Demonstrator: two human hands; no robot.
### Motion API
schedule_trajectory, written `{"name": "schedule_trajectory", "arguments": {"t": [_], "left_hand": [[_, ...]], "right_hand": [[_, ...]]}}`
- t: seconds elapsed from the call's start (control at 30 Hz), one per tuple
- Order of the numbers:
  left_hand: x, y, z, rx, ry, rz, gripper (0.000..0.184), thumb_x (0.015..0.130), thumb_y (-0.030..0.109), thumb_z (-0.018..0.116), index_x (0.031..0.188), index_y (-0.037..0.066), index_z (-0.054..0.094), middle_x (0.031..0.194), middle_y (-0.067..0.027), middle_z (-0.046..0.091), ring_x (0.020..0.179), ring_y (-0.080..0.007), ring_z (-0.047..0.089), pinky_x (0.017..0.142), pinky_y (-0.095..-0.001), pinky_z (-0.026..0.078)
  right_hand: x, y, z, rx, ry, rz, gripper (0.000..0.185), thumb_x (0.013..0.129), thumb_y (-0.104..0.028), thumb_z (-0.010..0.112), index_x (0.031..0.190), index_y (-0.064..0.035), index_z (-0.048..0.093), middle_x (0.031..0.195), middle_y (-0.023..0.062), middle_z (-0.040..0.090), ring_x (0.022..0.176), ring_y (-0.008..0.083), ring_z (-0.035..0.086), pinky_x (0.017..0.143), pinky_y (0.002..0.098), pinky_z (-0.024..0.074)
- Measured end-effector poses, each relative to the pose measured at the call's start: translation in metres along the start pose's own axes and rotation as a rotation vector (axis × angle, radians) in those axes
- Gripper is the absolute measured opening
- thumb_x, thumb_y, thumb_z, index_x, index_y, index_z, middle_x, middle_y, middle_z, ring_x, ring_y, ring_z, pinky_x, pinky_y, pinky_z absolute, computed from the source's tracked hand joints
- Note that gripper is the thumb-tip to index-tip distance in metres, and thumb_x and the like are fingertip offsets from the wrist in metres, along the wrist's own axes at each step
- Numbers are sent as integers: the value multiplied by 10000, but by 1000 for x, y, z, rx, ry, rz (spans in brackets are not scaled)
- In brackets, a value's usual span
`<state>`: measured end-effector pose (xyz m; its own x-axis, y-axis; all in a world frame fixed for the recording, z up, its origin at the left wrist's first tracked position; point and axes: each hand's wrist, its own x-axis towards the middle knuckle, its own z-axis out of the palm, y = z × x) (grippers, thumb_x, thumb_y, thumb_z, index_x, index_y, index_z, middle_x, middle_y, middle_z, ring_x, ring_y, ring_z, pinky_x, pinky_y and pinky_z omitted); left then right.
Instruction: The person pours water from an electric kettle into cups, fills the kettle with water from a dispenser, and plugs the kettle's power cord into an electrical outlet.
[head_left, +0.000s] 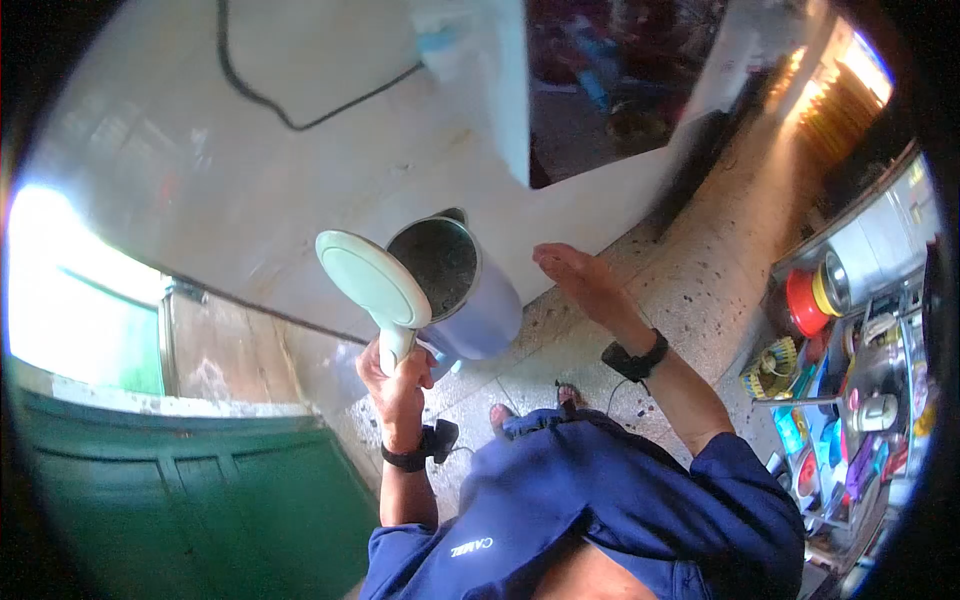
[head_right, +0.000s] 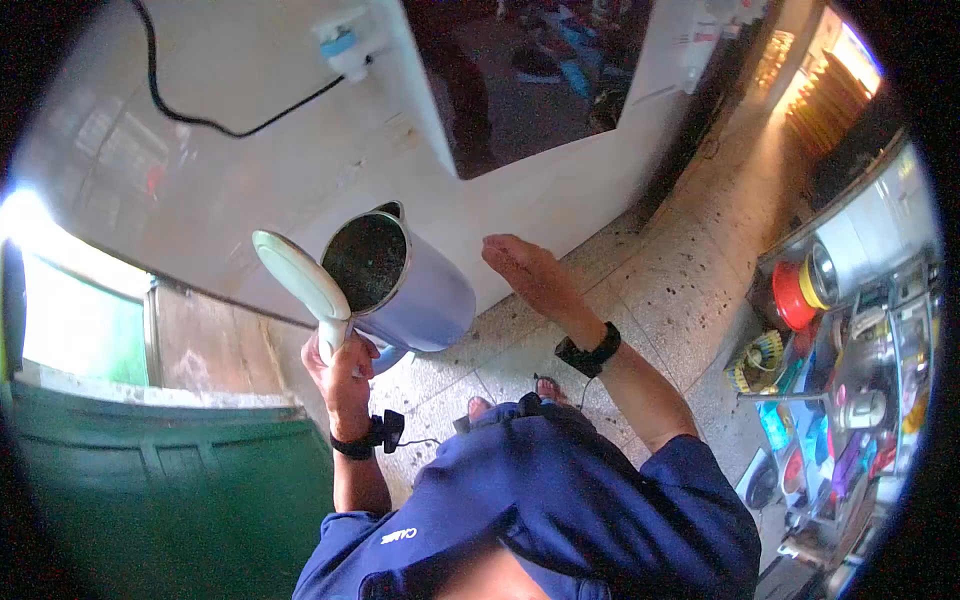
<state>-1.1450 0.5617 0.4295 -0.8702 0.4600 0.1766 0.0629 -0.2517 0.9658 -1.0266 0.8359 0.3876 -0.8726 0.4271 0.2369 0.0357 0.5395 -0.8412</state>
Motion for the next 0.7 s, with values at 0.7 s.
{"name": "schedule_trajectory", "arguments": {"t": [0.7], "left_hand": [[-236, 21, 3, 323, 622, -79, 93, 716, 27, 677, 804, 30, 647, 668, 8, 585, 608, -57, 524, 522, -262, 424]], "right_hand": [[-61, -19, 218, 702, -1148, 423, 573, 1002, -471, 393, 1245, 17, 570, 1085, 79, 651, 969, 157, 584, 814, 319, 481]]}}
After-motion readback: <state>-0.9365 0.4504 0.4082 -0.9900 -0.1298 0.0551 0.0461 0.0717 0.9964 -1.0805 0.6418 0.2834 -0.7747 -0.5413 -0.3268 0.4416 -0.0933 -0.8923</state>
